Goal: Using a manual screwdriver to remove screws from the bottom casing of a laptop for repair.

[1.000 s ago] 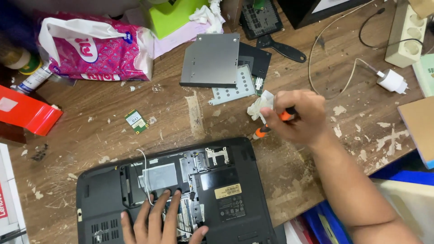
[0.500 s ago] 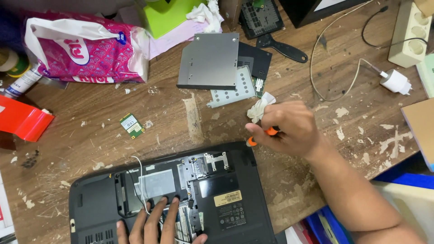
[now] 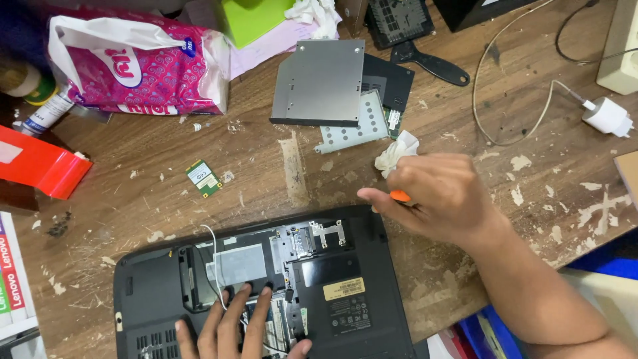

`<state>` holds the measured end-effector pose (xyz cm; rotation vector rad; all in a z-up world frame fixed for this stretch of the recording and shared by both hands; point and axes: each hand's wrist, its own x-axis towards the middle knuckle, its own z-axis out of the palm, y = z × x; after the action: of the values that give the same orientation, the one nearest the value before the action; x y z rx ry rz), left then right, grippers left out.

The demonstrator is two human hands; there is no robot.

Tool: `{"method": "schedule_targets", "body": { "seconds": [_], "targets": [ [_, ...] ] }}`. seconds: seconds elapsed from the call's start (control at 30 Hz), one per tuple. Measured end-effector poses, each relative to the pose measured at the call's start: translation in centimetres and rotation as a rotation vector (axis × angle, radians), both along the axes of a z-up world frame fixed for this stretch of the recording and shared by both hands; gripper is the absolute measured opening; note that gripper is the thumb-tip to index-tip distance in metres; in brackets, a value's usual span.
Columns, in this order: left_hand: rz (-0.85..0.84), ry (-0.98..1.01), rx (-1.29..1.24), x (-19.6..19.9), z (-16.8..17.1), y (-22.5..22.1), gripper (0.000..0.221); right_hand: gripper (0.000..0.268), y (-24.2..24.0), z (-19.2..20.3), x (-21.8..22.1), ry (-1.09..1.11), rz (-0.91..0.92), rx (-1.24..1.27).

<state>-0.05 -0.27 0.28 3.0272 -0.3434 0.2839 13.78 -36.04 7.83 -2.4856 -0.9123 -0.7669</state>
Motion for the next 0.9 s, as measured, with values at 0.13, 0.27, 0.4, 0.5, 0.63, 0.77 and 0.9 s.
{"method": "schedule_targets", "body": {
  "seconds": [0.13, 0.27, 0.4, 0.5, 0.63, 0.77, 0.9],
  "targets": [
    [0.060, 0.016, -0.039, 0.8, 2.6, 0.6, 0.085, 0.033, 0.5, 1.0, -0.3, 0.010, 0.027, 0.008],
    [0.044, -0.067, -0.214, 2.1, 5.6, 1.1, 0.053, 0.040, 1.4, 2.5, -0.8, 0.097, 0.118, -0.002],
    [-0.107, 0.065, -0.671, 5.3, 11.8, -3.9, 0.048, 0.041, 1.5, 3.1, -1.1, 0.141, 0.139, -0.039],
    [-0.494, 0.179, -0.733, 9.4, 12.3, -5.4, 0.052, 0.040, 1.7, 3.3, -1.1, 0.147, 0.120, -0.041],
    [-0.545, 0.497, -0.821, 11.9, 11.0, -8.8, 0.056, 0.040, 1.7, 3.9, -1.3, 0.166, 0.106, -0.029],
    [-0.652, 0.542, -0.996, 13.3, 7.6, -12.3, 0.056, 0.035, 1.9, 4.3, -1.5, 0.205, 0.129, -0.031],
    [-0.708, 0.618, -1.174, 14.2, 6.0, -14.0, 0.029, 0.031, 1.2, 3.7, -1.9, 0.272, 0.083, -0.083]
  ]
}}
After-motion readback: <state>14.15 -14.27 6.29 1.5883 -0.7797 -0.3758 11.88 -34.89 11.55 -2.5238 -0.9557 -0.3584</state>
